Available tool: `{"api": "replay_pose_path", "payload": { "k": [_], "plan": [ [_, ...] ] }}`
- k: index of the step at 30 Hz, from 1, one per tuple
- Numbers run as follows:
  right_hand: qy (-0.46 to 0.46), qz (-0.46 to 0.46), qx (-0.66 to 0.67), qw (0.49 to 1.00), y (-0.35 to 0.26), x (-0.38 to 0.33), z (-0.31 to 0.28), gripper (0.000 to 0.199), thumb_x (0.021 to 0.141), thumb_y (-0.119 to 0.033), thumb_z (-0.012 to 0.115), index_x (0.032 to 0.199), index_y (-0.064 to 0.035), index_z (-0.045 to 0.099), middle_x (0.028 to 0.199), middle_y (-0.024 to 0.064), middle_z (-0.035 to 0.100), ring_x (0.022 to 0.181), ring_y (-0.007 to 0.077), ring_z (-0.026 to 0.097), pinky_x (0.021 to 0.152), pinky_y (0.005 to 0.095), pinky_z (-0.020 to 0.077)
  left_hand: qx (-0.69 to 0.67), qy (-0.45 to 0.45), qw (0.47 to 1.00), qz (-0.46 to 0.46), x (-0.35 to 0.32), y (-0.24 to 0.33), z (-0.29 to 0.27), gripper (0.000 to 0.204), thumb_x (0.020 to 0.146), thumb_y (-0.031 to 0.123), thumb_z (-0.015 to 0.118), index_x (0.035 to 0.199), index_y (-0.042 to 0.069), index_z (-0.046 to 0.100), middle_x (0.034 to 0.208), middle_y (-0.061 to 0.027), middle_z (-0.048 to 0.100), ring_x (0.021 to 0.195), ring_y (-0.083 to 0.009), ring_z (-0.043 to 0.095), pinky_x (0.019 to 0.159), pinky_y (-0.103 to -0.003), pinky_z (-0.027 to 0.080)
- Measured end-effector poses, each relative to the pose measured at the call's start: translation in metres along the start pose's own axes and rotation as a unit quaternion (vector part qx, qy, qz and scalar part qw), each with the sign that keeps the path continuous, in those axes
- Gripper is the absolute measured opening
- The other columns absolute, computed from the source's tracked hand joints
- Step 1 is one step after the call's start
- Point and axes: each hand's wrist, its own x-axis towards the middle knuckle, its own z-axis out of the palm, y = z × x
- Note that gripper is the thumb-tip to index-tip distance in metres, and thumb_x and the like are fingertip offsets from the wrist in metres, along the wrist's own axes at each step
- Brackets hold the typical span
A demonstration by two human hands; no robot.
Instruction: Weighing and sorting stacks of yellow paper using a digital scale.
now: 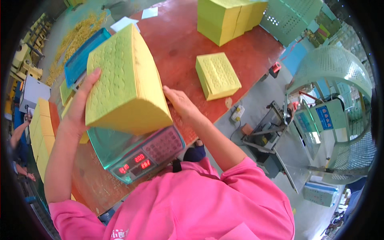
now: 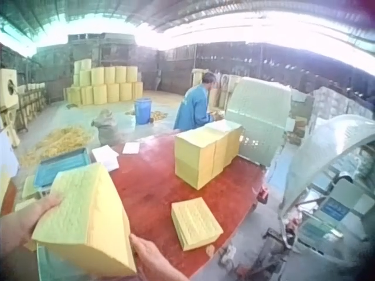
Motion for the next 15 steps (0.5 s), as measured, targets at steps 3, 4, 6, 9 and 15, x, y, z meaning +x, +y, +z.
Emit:
{"api": "replay_pose_path", "payload": {
  "k": [3,4,6,9,15],
  "plan": [
    [0.014,0.009,-0.016,1.000,-0.034,-0.003,-0.006,0.050,0.101,-0.042,0.047,0.115,0.0037,0.064,0.103,0.0063,0.066,0.094,0.0135,0.056,0.085,0.0309,0.0448,-0.010,0.051,0.999,0.003,0.004,0.001,0.020,0.058,0.095,0.041,0.059,0.139,0.005,0.046,0.127,-0.0107,0.062,0.110,-0.0187,0.064,0.094,-0.034,0.053],
    [0.025,0.047,0.006,0.999,-0.053,-0.004,-0.009,0.049,0.101,-0.041,0.048,0.114,0.0040,0.064,0.103,0.0074,0.066,0.095,0.0144,0.057,0.085,0.0314,0.0451,-0.010,0.055,0.998,0.010,0.009,0.002,0.026,0.058,0.095,0.041,0.059,0.139,0.005,0.046,0.127,-0.0107,0.062,0.110,-0.0187,0.064,0.094,-0.034,0.053],
    [0.023,0.071,-0.034,0.997,-0.081,0.009,-0.035,0.039,0.101,-0.038,0.051,0.115,-0.0027,0.061,0.085,0.0022,0.060,0.068,0.0061,0.052,0.048,0.0238,0.0384,-0.031,0.057,0.997,0.034,0.025,0.006,0.043,0.058,0.095,0.042,0.058,0.139,0.005,0.047,0.127,-0.0101,0.062,0.110,-0.0187,0.064,0.094,-0.034,0.052],
    [-0.002,0.015,-0.033,0.999,-0.104,0.062,-0.087,0.041,0.100,-0.037,0.052,0.114,0.0001,0.061,0.097,0.0055,0.065,0.082,0.0104,0.059,0.069,0.0272,0.0484,-0.076,0.066,0.993,0.065,0.067,0.012,0.067,0.057,0.095,0.044,0.057,0.137,0.006,0.049,0.126,-0.0091,0.062,0.109,-0.0184,0.063,0.093,-0.035,0.052],
    [0.036,0.105,-0.016,0.994,-0.143,0.176,-0.190,0.047,0.100,-0.040,0.052,0.121,0.0013,0.061,0.113,0.0147,0.067,0.095,0.0200,0.065,0.080,0.0345,0.0522,-0.093,0.137,0.986,0.032,0.207,0.011,0.109,0.050,0.096,0.045,0.056,0.132,0.010,0.054,0.121,-0.0072,0.064,0.108,-0.0178,0.062,0.092,-0.038,0.050]
  ]
}}
